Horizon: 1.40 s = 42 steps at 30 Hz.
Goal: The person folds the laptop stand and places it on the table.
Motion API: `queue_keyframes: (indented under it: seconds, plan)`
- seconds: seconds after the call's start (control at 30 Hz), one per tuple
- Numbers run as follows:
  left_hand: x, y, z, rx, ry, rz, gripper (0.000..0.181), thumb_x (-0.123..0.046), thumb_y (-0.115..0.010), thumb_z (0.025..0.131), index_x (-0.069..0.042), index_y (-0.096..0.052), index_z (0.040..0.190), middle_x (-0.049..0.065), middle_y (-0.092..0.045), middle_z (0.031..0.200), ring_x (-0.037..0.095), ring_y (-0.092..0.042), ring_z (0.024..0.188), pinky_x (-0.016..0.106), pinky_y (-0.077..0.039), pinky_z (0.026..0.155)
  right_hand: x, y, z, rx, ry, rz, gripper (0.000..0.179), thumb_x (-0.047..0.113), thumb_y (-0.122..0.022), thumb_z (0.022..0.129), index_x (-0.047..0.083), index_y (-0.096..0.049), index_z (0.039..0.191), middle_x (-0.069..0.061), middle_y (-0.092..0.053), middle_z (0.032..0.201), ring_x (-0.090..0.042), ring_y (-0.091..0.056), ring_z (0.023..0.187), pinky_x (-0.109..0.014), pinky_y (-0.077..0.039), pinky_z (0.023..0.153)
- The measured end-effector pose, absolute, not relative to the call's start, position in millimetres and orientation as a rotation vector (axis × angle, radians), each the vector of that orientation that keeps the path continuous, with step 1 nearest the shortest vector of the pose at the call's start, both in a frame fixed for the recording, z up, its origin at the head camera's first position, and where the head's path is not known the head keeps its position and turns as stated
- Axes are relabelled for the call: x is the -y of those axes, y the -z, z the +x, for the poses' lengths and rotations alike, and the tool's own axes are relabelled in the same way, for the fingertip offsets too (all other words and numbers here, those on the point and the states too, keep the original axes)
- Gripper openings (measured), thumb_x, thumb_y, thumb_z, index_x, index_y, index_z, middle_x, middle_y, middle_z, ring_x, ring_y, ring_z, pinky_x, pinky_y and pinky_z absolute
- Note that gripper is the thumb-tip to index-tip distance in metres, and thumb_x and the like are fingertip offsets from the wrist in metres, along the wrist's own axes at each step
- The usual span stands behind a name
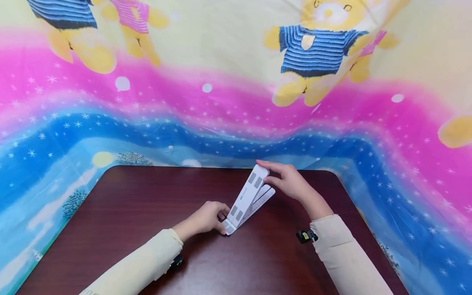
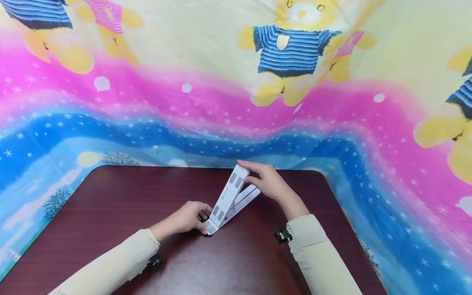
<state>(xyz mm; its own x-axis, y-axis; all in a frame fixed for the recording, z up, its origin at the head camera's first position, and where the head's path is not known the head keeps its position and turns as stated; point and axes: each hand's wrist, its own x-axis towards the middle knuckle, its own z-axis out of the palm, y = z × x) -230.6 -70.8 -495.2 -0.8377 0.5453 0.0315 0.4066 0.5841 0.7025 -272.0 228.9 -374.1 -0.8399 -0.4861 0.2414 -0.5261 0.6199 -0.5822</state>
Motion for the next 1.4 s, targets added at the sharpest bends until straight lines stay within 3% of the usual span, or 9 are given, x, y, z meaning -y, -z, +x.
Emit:
queue_keyframes:
  seconds: [0.23,0.4,0.57,0.93,1.13,1.4]
  plan:
    - [61,497,-210,-2.688,-1.154,0.711,0.062,0.004,-0.088,0.066,0.002,-0.069,0.125,0.012,-0.074,0.109,0.026,-0.072,0.099,0.035,-0.059,0.084,-236,367,-284,2.823,-1.192,1.032,0.068,0.015,-0.076,0.093,0.03,-0.049,0.153,0.002,-0.052,0.152,-0.024,-0.057,0.13,-0.05,-0.053,0.103]
    - [52,500,-199,-2.768,-1.114,0.688,0.072,-0.003,-0.092,0.063,0.002,-0.066,0.129,0.014,-0.069,0.114,0.026,-0.07,0.1,0.031,-0.056,0.082,-244,369,-295,2.846,-1.403,1.126,0.067,0.016,-0.074,0.095,0.035,-0.049,0.153,0.005,-0.052,0.152,-0.022,-0.063,0.124,-0.039,-0.056,0.1]
    - [47,502,-195,-2.824,-1.097,0.676,0.073,-0.009,-0.097,0.06,0.001,-0.067,0.126,0.012,-0.069,0.111,0.025,-0.068,0.097,0.033,-0.055,0.082,-248,374,-295,2.853,-1.445,1.067,0.061,0.021,-0.075,0.095,0.03,-0.053,0.151,0.003,-0.06,0.142,-0.025,-0.067,0.117,-0.033,-0.058,0.095]
    - [57,493,-210,-2.77,-1.002,0.799,0.072,-0.001,-0.094,0.062,-0.001,-0.068,0.129,0.014,-0.07,0.117,0.026,-0.069,0.105,0.034,-0.056,0.09,-255,376,-276,2.789,-1.456,0.911,0.058,0.024,-0.084,0.086,0.019,-0.064,0.141,-0.003,-0.069,0.13,-0.029,-0.068,0.11,-0.031,-0.059,0.088]
    - [61,492,-214,-2.742,-0.971,0.825,0.072,-0.001,-0.092,0.063,0.0,-0.066,0.131,0.015,-0.07,0.12,0.026,-0.069,0.108,0.036,-0.056,0.092,-253,375,-272,2.751,-1.467,0.912,0.058,0.023,-0.085,0.085,0.01,-0.065,0.139,-0.004,-0.07,0.128,-0.028,-0.069,0.108,-0.03,-0.059,0.088]
    - [65,491,-219,-2.721,-0.952,0.887,0.072,0.002,-0.09,0.066,0.0,-0.065,0.134,0.015,-0.07,0.121,0.024,-0.068,0.11,0.036,-0.056,0.092,-255,383,-259,2.713,-1.518,0.821,0.056,0.025,-0.084,0.087,0.014,-0.065,0.138,-0.003,-0.066,0.137,-0.03,-0.064,0.118,-0.03,-0.058,0.09]
